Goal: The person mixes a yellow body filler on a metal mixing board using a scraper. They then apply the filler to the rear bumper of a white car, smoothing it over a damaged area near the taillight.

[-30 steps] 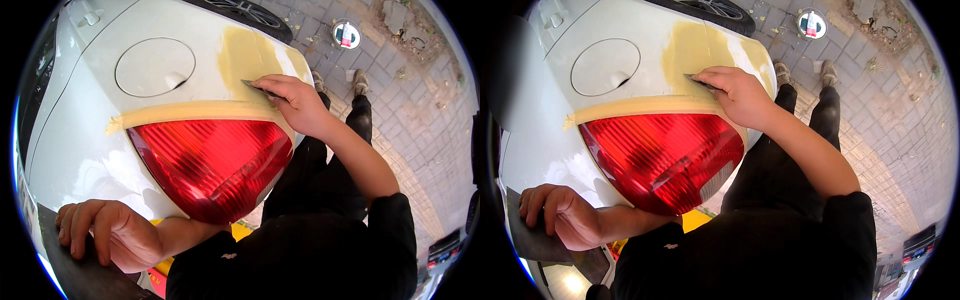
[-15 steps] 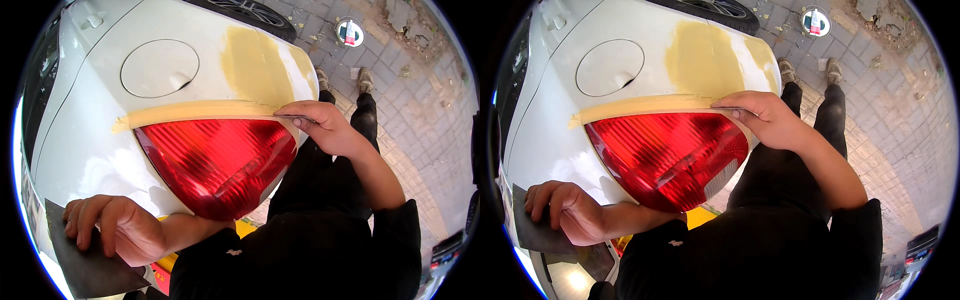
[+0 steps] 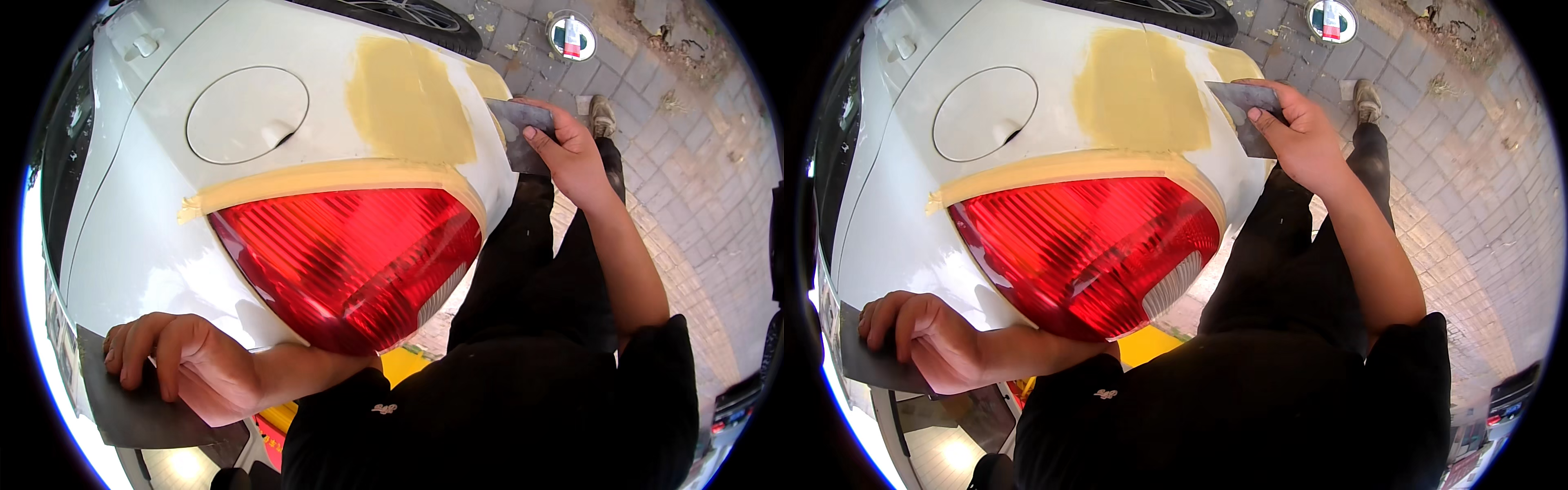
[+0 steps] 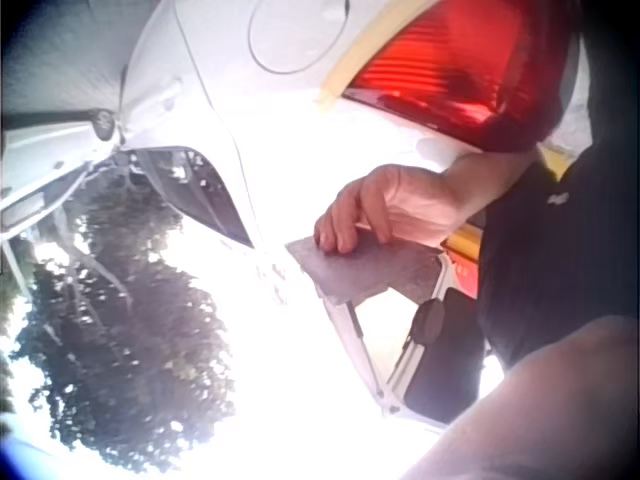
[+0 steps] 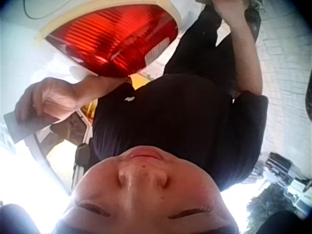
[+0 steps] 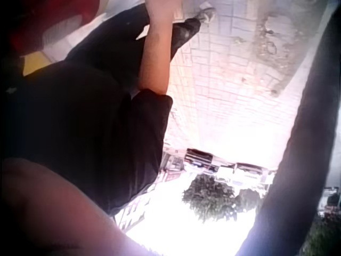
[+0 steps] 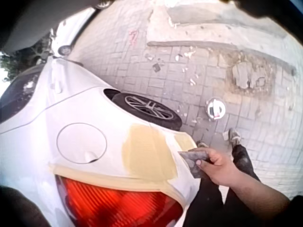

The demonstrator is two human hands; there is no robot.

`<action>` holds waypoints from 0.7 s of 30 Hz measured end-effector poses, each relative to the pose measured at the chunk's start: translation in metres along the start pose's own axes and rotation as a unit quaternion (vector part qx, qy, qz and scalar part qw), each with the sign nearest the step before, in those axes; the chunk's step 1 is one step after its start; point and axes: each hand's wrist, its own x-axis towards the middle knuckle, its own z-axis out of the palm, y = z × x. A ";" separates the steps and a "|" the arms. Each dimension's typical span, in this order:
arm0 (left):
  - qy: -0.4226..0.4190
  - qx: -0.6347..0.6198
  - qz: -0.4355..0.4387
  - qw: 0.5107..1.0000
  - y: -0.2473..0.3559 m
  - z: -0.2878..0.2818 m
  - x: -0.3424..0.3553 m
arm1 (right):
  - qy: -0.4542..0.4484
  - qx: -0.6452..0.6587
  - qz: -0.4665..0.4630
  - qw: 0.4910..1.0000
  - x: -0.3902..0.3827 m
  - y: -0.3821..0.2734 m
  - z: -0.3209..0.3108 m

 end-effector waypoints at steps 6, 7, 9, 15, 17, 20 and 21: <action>-0.047 0.078 -0.071 0.993 -0.001 -0.002 -0.004 | -0.006 0.222 0.046 0.974 -0.013 -0.012 -0.003; -0.058 0.084 -0.098 0.990 0.004 -0.004 -0.007 | -0.013 0.263 0.030 0.964 -0.019 -0.019 -0.002; -0.051 0.056 -0.163 0.984 -0.012 0.004 -0.027 | -0.011 0.354 -0.009 0.935 -0.032 -0.031 0.003; 0.109 0.118 -0.378 0.912 -0.075 0.026 -0.158 | -0.058 0.273 -0.231 0.932 -0.120 -0.098 0.025; 0.120 0.061 -0.439 0.888 -0.087 0.030 -0.179 | -0.182 0.324 -0.174 0.912 -0.138 -0.107 0.011; 0.122 0.014 -0.443 0.888 -0.097 0.033 -0.195 | -0.208 0.201 -0.200 0.936 -0.155 -0.100 -0.002; 0.119 0.005 -0.442 0.889 -0.099 0.034 -0.198 | -0.186 0.153 -0.263 0.934 -0.155 -0.090 -0.001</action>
